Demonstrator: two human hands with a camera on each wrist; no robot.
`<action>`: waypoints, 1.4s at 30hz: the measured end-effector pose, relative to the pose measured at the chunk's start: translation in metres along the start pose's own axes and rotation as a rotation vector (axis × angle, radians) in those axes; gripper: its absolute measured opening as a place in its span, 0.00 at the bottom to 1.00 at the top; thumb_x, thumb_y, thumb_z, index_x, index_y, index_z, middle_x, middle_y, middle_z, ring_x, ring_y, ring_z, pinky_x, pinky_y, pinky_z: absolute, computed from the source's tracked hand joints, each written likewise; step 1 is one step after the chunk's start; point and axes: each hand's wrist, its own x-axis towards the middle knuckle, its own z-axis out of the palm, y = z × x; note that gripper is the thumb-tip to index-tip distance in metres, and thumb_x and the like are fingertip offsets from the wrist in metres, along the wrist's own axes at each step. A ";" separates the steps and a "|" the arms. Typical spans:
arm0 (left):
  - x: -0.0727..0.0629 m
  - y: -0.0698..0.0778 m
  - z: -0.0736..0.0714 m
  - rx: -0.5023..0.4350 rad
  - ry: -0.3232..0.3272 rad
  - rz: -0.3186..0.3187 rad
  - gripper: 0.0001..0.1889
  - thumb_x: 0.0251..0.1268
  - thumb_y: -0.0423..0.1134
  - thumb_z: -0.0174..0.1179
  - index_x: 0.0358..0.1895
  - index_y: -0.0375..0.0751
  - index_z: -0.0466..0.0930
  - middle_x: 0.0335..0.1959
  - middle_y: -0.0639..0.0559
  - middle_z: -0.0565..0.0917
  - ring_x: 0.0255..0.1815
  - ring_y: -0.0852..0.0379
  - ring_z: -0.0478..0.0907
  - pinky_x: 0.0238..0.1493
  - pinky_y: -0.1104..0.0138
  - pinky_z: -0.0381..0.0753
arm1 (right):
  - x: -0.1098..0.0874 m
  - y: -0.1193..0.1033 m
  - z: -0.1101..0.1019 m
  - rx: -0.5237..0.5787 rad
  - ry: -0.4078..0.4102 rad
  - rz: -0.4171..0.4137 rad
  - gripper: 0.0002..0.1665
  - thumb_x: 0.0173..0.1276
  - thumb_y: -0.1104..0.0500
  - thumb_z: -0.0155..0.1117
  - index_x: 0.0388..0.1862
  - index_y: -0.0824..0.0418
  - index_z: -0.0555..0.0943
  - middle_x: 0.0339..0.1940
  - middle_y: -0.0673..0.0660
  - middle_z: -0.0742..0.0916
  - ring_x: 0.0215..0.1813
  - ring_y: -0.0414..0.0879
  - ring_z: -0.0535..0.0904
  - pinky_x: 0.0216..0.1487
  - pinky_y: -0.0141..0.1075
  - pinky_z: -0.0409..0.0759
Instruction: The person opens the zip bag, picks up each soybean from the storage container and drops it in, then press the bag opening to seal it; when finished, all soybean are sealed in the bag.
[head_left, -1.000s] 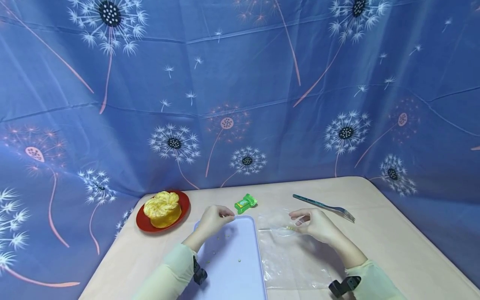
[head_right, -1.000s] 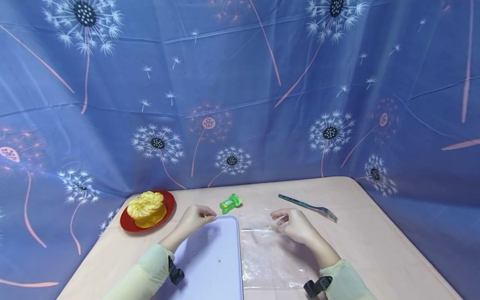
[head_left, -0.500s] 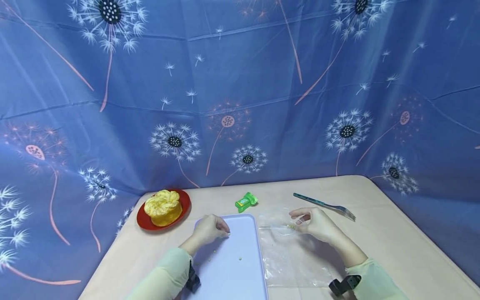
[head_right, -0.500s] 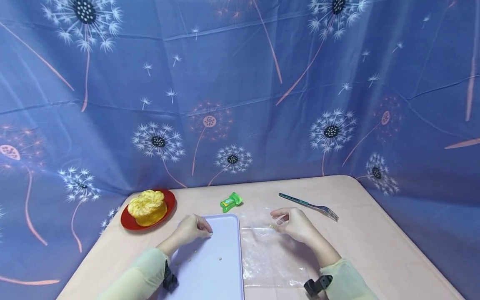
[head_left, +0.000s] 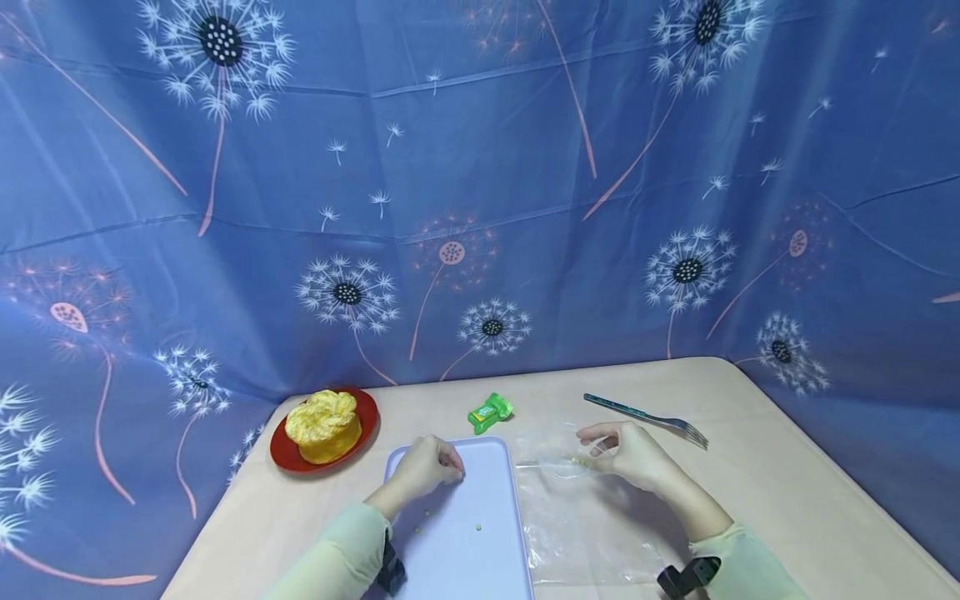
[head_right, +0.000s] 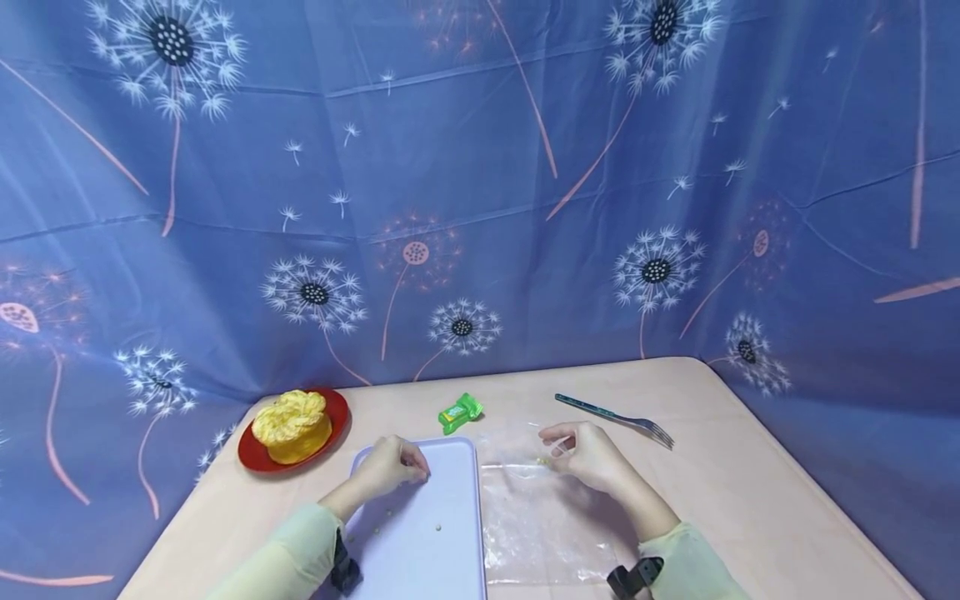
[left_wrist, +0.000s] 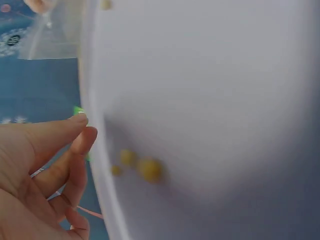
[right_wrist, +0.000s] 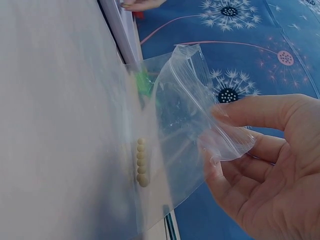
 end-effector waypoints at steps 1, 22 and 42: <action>0.002 0.003 -0.001 -0.009 0.013 0.003 0.06 0.56 0.28 0.74 0.27 0.42 0.88 0.24 0.60 0.85 0.27 0.65 0.76 0.30 0.69 0.76 | 0.000 0.000 0.000 0.000 0.001 -0.002 0.27 0.53 0.72 0.74 0.56 0.71 0.84 0.50 0.68 0.87 0.43 0.52 0.83 0.39 0.35 0.81; 0.055 0.120 0.043 -0.014 0.135 0.188 0.04 0.59 0.34 0.74 0.31 0.48 0.90 0.29 0.61 0.88 0.22 0.68 0.70 0.25 0.72 0.70 | -0.003 -0.003 -0.002 -0.015 0.004 -0.015 0.27 0.54 0.71 0.75 0.55 0.71 0.84 0.47 0.65 0.88 0.42 0.51 0.84 0.39 0.37 0.81; 0.043 0.097 0.011 -0.112 0.168 0.138 0.07 0.59 0.32 0.73 0.40 0.44 0.90 0.35 0.56 0.88 0.34 0.60 0.78 0.36 0.68 0.78 | 0.001 -0.003 -0.002 -0.005 0.004 0.009 0.26 0.55 0.71 0.74 0.56 0.71 0.84 0.49 0.66 0.88 0.43 0.50 0.84 0.40 0.36 0.81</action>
